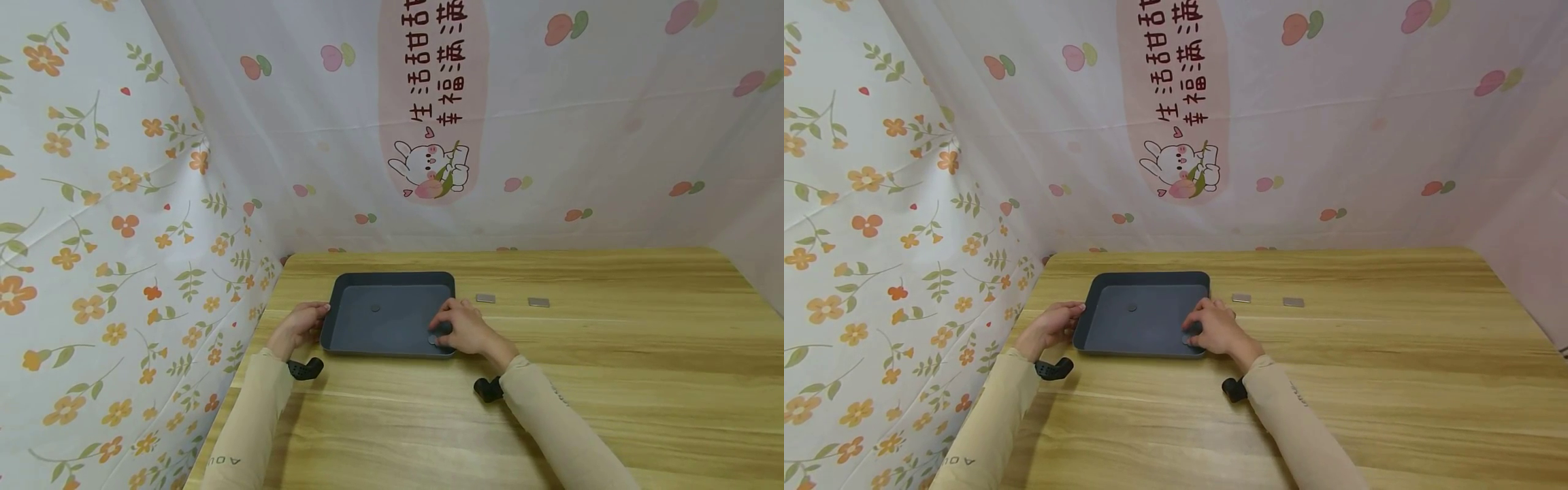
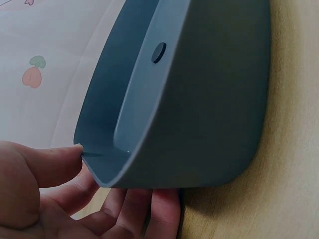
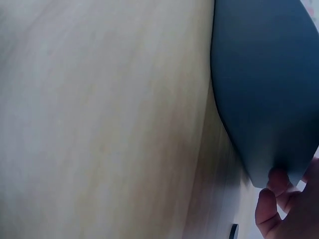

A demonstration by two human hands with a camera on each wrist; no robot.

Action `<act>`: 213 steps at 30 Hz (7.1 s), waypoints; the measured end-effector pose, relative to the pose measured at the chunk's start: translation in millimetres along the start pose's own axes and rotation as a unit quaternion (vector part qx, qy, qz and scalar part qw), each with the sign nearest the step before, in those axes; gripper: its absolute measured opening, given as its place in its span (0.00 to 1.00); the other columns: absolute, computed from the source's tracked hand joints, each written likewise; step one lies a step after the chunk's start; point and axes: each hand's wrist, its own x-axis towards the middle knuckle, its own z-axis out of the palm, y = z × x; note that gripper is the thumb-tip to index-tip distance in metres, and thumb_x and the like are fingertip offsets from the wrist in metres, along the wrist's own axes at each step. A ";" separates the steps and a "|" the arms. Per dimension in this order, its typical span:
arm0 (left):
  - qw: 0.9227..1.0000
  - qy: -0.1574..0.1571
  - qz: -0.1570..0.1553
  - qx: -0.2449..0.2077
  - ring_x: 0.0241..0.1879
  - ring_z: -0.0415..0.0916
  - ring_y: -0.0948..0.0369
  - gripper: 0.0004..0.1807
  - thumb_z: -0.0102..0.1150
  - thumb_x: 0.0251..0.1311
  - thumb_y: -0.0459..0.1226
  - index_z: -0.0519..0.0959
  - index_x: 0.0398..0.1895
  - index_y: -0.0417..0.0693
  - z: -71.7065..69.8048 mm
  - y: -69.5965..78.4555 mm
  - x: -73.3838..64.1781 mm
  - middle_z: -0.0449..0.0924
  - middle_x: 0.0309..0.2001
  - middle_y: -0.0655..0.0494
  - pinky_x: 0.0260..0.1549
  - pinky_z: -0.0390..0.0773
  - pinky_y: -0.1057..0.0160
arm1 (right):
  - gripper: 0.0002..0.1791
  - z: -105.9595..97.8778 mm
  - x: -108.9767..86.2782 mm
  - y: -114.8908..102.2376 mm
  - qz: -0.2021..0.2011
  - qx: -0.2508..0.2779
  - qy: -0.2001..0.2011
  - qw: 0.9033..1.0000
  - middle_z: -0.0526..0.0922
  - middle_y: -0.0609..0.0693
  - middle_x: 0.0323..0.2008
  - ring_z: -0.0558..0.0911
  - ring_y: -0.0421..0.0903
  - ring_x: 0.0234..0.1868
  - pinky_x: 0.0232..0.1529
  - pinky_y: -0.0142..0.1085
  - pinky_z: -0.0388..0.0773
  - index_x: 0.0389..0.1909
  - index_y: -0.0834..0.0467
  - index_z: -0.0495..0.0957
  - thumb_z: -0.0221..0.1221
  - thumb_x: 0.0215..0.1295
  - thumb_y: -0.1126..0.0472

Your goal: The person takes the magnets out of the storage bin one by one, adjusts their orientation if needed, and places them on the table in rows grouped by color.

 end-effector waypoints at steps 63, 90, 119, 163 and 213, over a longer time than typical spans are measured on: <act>1.000 0.003 0.012 0.014 0.40 0.74 0.62 0.24 0.38 0.76 0.38 0.62 0.69 0.35 1.6 1.4 -4.6 0.77 0.48 0.51 0.38 0.75 0.64 | 0.07 7.8 1.1 -5.4 0.031 -0.047 0.015 0.998 0.74 0.47 0.44 0.66 0.50 0.44 0.41 0.44 0.57 0.26 0.47 0.83 0.73 0.48 0.56; 1.000 -0.002 0.010 -0.002 0.36 0.71 0.62 0.24 0.39 0.75 0.37 0.62 0.69 0.35 2.4 1.3 -5.9 0.75 0.41 0.54 0.37 0.75 0.63 | 0.06 8.4 -0.8 -3.0 0.032 -0.054 0.027 0.998 0.75 0.45 0.44 0.69 0.49 0.44 0.46 0.47 0.63 0.26 0.47 0.81 0.70 0.51 0.54; 1.000 -0.008 0.007 -0.003 0.39 0.73 0.62 0.25 0.38 0.76 0.38 0.60 0.70 0.35 2.0 1.2 -4.5 0.76 0.44 0.53 0.38 0.76 0.63 | 0.07 6.3 -3.1 -1.9 0.026 -0.050 0.058 0.997 0.76 0.49 0.45 0.75 0.53 0.47 0.51 0.53 0.68 0.28 0.50 0.80 0.68 0.52 0.55; 1.000 -0.001 0.010 -0.009 0.33 0.71 0.63 0.23 0.39 0.75 0.37 0.63 0.68 0.35 1.4 0.5 -2.5 0.75 0.36 0.57 0.35 0.75 0.64 | 0.10 -11.1 -14.4 6.0 0.019 -0.016 0.125 0.992 0.77 0.49 0.46 0.71 0.43 0.34 0.33 0.36 0.69 0.33 0.54 0.80 0.67 0.52 0.56; 0.999 -0.032 0.037 0.004 0.37 0.74 0.63 0.24 0.44 0.74 0.41 0.65 0.66 0.35 -1.1 -0.8 -8.1 0.77 0.38 0.56 0.40 0.76 0.62 | 0.11 -48.2 -43.0 53.0 0.076 -0.042 0.154 0.984 0.77 0.52 0.45 0.73 0.51 0.41 0.37 0.40 0.69 0.36 0.55 0.79 0.65 0.53 0.56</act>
